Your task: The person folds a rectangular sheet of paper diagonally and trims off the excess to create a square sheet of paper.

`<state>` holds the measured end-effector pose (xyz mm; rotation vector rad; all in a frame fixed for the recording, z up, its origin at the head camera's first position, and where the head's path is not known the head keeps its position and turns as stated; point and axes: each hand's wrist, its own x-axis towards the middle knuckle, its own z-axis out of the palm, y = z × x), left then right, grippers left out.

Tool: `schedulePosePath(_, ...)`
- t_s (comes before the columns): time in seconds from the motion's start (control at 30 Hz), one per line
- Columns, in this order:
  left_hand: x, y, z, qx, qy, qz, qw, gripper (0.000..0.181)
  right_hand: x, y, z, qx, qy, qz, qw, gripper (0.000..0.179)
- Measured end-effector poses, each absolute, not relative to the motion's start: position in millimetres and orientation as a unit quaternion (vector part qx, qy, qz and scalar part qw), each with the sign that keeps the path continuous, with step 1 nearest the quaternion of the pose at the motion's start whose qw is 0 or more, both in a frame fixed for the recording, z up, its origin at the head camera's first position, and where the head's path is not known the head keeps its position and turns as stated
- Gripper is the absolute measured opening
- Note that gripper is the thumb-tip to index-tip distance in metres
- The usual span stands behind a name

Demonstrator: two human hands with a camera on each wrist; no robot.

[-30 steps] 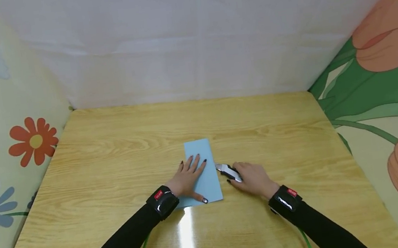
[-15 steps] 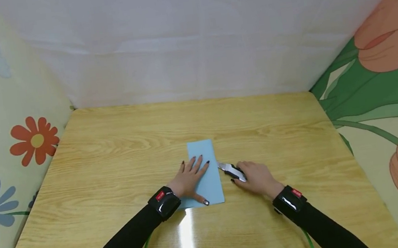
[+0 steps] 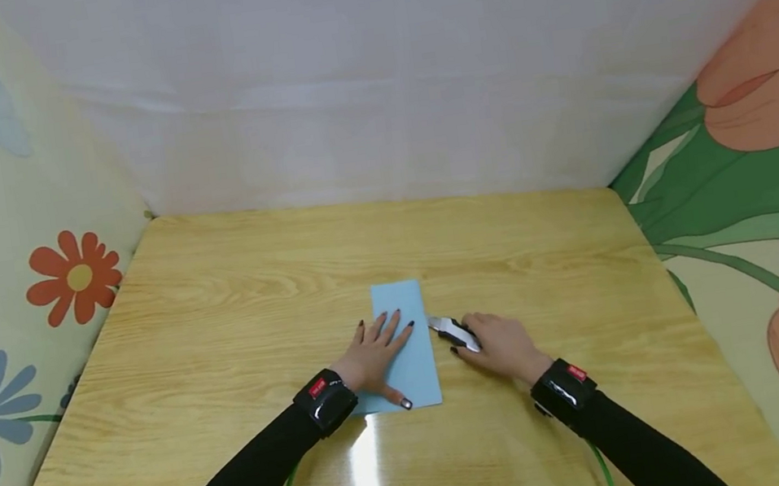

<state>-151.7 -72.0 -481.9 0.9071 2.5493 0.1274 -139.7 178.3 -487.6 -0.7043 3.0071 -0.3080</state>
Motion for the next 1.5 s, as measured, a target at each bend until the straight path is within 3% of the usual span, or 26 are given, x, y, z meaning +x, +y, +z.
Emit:
schedulePosePath(0.23, -150.8, -71.4, -480.6, 0.326, 0.918, 0.048, 0.221, 0.115, -146.5, 180.4, -487.8, -0.215, 0.971, -0.089, 0.05, 0.04)
schedulePosePath(0.57, -151.4, -71.2, -478.8, 0.322, 0.92, 0.032, 0.221, 0.114, -151.9, 172.6, -493.2, -0.223, 0.969, -0.105, 0.008, 0.032)
schedulePosePath(1.5, -151.2, -73.4, -477.2, 0.33, 0.917, 0.062, 0.215, 0.113, -169.5, 169.7, -488.6, -0.206, 0.973, -0.099, 0.024, 0.032)
